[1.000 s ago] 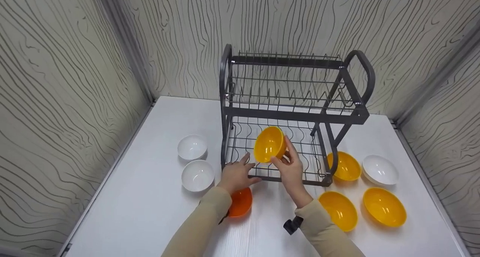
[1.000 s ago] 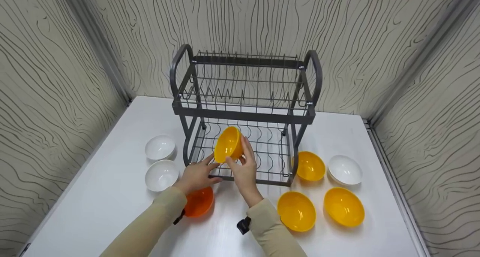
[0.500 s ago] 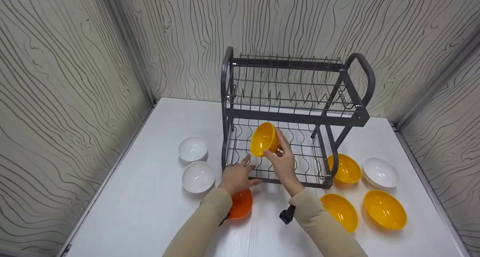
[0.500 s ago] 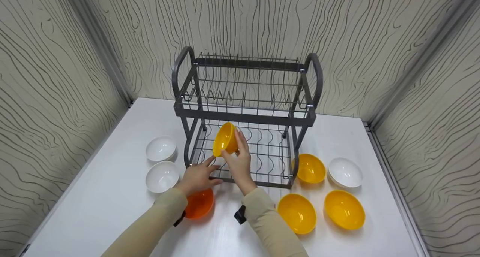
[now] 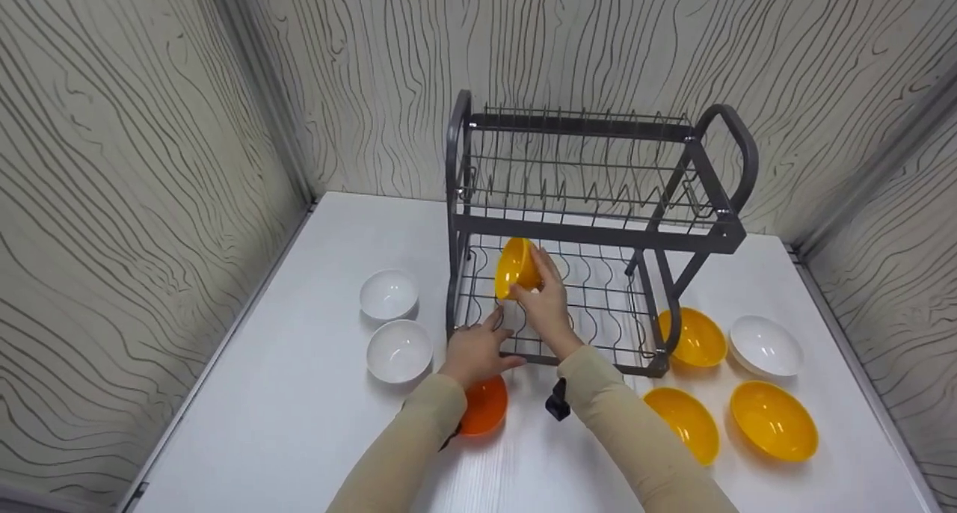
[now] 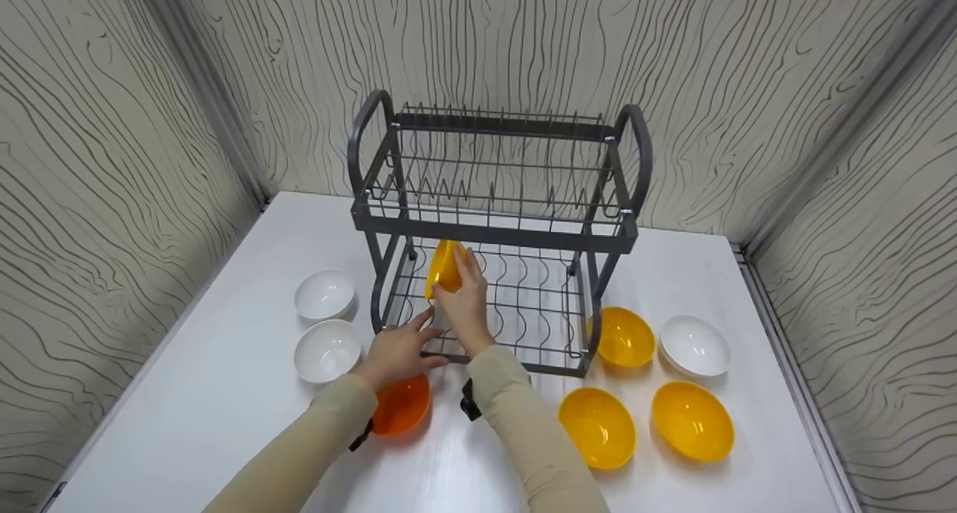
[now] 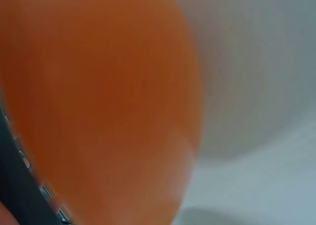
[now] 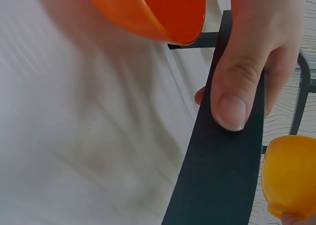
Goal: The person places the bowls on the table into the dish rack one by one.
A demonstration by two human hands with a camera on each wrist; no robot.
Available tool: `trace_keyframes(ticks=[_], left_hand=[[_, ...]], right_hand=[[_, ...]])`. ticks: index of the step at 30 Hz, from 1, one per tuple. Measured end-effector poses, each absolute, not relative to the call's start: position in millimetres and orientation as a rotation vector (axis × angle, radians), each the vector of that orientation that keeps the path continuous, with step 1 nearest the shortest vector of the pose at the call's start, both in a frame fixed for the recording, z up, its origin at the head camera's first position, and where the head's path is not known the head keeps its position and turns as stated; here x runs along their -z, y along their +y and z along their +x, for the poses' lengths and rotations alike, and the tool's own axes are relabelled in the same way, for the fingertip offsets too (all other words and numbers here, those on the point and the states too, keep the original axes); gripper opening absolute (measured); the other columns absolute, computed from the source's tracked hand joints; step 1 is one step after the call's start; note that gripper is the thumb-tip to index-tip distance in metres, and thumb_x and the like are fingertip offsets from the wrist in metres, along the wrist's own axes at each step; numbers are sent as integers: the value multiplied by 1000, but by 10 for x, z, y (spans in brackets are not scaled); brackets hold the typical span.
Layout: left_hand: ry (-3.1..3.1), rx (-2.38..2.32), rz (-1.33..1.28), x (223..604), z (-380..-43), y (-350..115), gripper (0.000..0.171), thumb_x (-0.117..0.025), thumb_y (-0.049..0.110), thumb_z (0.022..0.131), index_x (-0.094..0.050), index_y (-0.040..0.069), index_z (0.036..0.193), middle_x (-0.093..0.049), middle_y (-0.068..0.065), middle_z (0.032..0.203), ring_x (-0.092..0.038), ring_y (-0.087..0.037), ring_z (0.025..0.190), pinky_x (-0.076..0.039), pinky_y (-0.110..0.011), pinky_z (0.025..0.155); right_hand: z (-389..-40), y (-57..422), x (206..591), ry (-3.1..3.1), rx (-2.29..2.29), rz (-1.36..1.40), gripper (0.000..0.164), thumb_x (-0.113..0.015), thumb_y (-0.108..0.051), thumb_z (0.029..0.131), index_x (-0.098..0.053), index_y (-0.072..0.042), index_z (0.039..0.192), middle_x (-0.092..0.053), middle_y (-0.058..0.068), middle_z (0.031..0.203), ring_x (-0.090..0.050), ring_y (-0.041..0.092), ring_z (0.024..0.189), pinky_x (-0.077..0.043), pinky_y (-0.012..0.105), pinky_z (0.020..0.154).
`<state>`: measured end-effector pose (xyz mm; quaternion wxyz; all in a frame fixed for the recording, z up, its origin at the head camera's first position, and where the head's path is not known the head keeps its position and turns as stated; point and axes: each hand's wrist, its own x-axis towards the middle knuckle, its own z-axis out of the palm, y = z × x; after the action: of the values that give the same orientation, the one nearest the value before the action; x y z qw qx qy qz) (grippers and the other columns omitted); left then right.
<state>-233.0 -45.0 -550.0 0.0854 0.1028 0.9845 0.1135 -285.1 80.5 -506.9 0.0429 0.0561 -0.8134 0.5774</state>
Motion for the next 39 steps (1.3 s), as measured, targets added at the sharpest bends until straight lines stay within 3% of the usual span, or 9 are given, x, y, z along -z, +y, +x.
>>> trace_keyframes(ticks=[6,14,23,33,39], left_hand=[[2971,-274,356,5518,-2340,-452,65,-51,70,77,-54,30,129,-26,4,153,-56,-23,118,-42,-51,101],[2936,-338,327,5501,-2343,-445,66,-53,68,77,-49,34,133,-24,4,154,-58,-29,114,-40,-52,103],[2934,-385,322,5515,-2341,-462,63,-55,67,77,-52,34,130,-24,4,154,-56,-27,117,-39,-52,104],[2917,-425,298,5502,-2329,-469,61,-56,67,75,-55,35,127,-24,7,154,-55,-28,118,-39,-51,104],[2936,-402,320,5504,-2349,-466,61,-57,66,75,-56,33,126,-26,5,153,-57,-25,115,-41,-50,103]], right_hand=[[-2972,707,5104,-2547,-1690,187,73,-63,-12,81,-31,-28,145,-16,5,156,-29,33,137,-39,40,107],[-3068,621,5150,-2520,-1600,274,71,-65,-6,82,-33,-17,144,-18,13,154,-34,37,134,-41,39,104],[-3125,565,5153,-2564,-1592,322,68,-63,-9,86,-31,-19,145,-13,10,155,-33,33,135,-42,36,103],[-3249,508,5104,-2491,-1491,454,66,-66,-1,81,-40,-16,140,-40,8,138,-48,26,122,-48,35,98],[-3324,469,5029,-2574,-1396,477,67,-65,-4,83,-37,-16,142,-43,12,134,-52,26,116,-50,35,94]])
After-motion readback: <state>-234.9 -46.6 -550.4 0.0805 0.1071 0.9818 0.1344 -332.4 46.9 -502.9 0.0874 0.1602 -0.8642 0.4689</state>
